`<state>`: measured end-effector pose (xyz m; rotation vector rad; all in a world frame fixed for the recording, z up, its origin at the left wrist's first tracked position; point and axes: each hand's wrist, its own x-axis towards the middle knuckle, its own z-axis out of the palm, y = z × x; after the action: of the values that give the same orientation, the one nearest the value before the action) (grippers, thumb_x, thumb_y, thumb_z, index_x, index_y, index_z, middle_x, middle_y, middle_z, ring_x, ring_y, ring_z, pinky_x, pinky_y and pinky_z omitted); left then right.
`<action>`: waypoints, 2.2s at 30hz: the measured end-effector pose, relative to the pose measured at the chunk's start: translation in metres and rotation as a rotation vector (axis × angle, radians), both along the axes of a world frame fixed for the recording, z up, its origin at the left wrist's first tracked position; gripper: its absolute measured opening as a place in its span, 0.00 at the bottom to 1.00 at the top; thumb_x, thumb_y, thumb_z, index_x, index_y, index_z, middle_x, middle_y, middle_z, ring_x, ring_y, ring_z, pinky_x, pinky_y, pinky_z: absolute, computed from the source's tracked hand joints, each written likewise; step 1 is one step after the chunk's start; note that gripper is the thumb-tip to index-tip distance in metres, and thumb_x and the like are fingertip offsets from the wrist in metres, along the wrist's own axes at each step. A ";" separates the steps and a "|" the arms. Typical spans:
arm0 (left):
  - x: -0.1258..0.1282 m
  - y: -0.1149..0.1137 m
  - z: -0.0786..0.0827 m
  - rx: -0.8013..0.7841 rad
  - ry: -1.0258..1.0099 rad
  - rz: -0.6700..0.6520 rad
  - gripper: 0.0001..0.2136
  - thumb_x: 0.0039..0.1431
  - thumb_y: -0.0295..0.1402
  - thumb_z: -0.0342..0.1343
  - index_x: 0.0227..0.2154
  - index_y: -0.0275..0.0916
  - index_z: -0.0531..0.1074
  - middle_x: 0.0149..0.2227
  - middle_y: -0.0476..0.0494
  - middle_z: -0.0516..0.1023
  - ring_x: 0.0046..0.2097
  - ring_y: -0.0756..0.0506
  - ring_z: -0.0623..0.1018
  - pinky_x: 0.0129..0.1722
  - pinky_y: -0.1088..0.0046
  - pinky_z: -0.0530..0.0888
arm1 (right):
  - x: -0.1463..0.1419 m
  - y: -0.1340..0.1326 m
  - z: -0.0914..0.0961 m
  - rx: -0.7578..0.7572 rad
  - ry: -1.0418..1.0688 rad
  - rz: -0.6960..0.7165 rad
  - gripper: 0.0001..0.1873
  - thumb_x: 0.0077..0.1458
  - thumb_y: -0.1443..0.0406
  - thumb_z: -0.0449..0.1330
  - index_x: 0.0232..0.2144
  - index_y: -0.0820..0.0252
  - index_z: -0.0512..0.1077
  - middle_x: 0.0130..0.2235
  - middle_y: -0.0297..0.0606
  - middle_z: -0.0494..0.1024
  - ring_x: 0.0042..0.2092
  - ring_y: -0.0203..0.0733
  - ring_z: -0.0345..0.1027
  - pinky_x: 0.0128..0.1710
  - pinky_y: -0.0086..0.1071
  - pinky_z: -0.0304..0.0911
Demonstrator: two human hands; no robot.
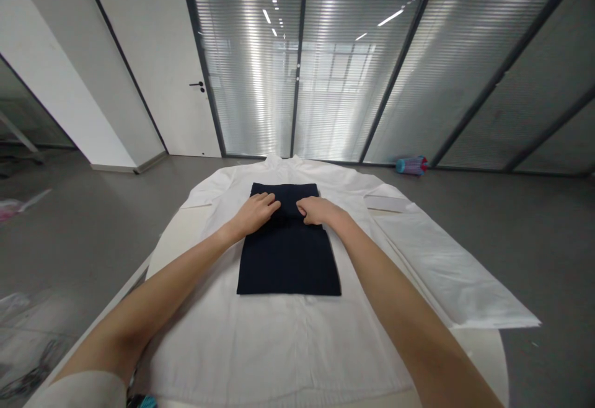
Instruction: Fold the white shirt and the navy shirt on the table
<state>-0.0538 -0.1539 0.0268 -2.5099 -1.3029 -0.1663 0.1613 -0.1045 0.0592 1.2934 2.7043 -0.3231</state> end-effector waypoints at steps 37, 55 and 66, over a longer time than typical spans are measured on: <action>-0.047 -0.001 0.005 -0.410 -1.246 0.042 0.28 0.38 0.40 0.72 0.44 0.37 0.73 0.47 0.40 0.80 0.52 0.33 0.77 0.56 0.52 0.72 | 0.047 0.031 -0.004 -0.458 1.291 -0.302 0.29 0.29 0.67 0.75 0.40 0.61 0.76 0.43 0.39 0.81 0.47 0.50 0.73 0.54 0.44 0.65; -0.048 -0.103 0.035 -0.412 -0.290 -0.315 0.22 0.53 0.13 0.45 0.43 0.41 0.75 0.47 0.43 0.77 0.47 0.45 0.77 0.48 0.68 0.73 | 0.092 -0.121 -0.005 0.161 0.434 0.153 0.20 0.54 0.76 0.50 0.38 0.54 0.77 0.48 0.40 0.75 0.52 0.48 0.67 0.56 0.48 0.59; 0.033 -0.102 -0.020 -0.164 -0.316 -0.129 0.31 0.69 0.49 0.45 0.67 0.34 0.55 0.70 0.31 0.52 0.71 0.35 0.51 0.68 0.48 0.51 | 0.020 -0.092 -0.042 0.186 0.307 0.008 0.34 0.69 0.50 0.40 0.68 0.62 0.56 0.70 0.47 0.54 0.70 0.55 0.47 0.67 0.52 0.47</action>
<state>-0.0212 -0.2563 0.0071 -2.7952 -1.3126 -0.5245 0.1815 -0.1965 0.0169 1.3808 3.0589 -0.2973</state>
